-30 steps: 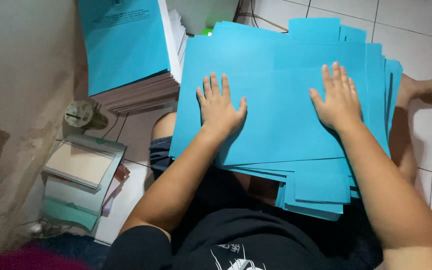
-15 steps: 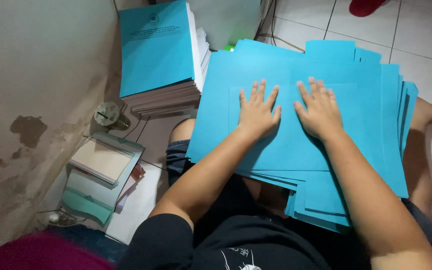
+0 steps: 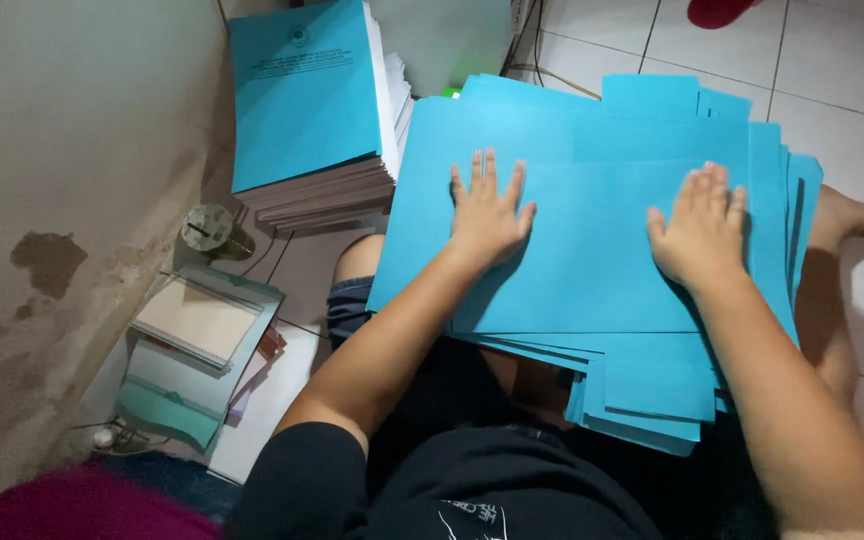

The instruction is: The person sits on the floor and repeatedly picks up stacks of blue papers, aligns them, and places them onto a growing pile on the left side. The hands smooth and adjust the papers to keep the stack neat.

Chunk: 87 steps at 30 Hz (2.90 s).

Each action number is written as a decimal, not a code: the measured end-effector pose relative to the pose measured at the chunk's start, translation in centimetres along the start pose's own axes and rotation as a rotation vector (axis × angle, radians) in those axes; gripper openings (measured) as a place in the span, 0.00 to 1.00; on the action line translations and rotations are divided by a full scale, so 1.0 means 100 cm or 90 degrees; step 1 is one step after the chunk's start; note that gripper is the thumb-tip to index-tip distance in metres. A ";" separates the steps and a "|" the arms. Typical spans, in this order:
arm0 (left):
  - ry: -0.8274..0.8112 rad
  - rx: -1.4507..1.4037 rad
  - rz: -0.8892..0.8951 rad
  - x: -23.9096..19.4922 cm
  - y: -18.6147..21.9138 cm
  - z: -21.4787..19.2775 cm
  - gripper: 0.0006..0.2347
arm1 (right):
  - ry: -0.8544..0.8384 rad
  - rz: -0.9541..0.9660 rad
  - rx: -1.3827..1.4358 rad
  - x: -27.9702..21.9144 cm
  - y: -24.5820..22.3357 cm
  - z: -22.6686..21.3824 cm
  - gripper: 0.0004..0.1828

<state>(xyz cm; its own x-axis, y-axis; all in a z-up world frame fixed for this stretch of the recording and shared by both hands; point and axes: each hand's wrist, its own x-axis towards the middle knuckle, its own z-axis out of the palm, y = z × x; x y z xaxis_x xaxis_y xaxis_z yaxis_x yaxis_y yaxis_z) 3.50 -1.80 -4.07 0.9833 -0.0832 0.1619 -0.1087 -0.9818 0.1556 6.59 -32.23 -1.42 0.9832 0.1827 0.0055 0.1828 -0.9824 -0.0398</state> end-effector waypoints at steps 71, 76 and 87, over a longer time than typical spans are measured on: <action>-0.061 -0.008 0.312 -0.184 -0.011 -0.053 0.31 | -0.204 0.191 0.263 -0.101 -0.021 -0.088 0.41; -0.096 -0.031 0.293 -0.201 -0.008 -0.079 0.22 | 0.264 0.069 0.364 -0.178 -0.049 -0.153 0.30; -0.033 -0.924 0.267 -0.212 -0.028 -0.181 0.17 | 0.167 0.148 0.937 -0.166 -0.068 -0.088 0.31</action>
<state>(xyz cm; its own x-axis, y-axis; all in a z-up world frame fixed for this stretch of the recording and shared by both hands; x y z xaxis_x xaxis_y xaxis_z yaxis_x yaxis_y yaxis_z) -19.72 5.85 9.69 0.8460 -0.3426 0.4086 -0.3893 0.1268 0.9123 -10.90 -28.93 7.58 0.9906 -0.1347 0.0251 0.0195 -0.0430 -0.9989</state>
